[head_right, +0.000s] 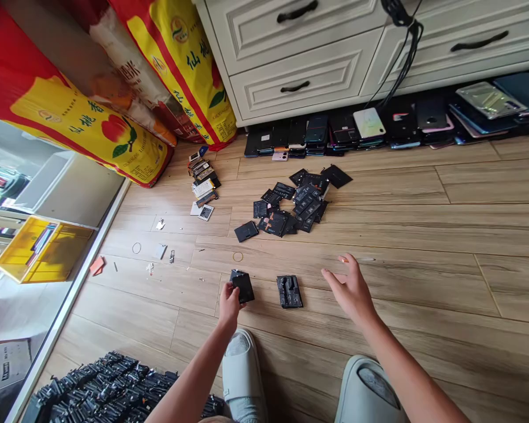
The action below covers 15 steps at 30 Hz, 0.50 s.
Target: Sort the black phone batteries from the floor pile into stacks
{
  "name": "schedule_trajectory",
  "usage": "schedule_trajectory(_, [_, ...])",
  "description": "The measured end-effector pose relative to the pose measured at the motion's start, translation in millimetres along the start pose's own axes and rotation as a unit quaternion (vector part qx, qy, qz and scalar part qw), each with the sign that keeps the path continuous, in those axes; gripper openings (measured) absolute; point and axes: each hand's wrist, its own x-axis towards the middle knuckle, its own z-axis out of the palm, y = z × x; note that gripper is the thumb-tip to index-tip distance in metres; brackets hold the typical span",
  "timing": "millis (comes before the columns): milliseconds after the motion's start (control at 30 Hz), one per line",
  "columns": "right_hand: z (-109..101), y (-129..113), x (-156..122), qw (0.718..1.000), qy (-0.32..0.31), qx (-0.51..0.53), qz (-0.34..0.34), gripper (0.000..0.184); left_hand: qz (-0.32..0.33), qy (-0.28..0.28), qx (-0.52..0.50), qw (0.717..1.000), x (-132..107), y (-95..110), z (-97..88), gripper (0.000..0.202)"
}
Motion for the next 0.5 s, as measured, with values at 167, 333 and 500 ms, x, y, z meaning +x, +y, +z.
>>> schedule_trajectory(167, [2.4,37.2,7.0,0.988,0.009,-0.144,-0.058,0.077,0.052,0.037,0.09,0.994,13.1,4.2,-18.0,0.022])
schedule_trajectory(333, [2.8,62.7,5.0,0.975,0.034,-0.181,-0.123,0.075,0.104,0.069,0.186,0.975,21.6,11.0,-27.0,0.032])
schedule_trajectory(500, [-1.0,67.3,8.2,0.981,0.045,-0.164,-0.091,0.074,0.142,0.068,0.263,0.952,22.0,19.5,-28.2,0.03])
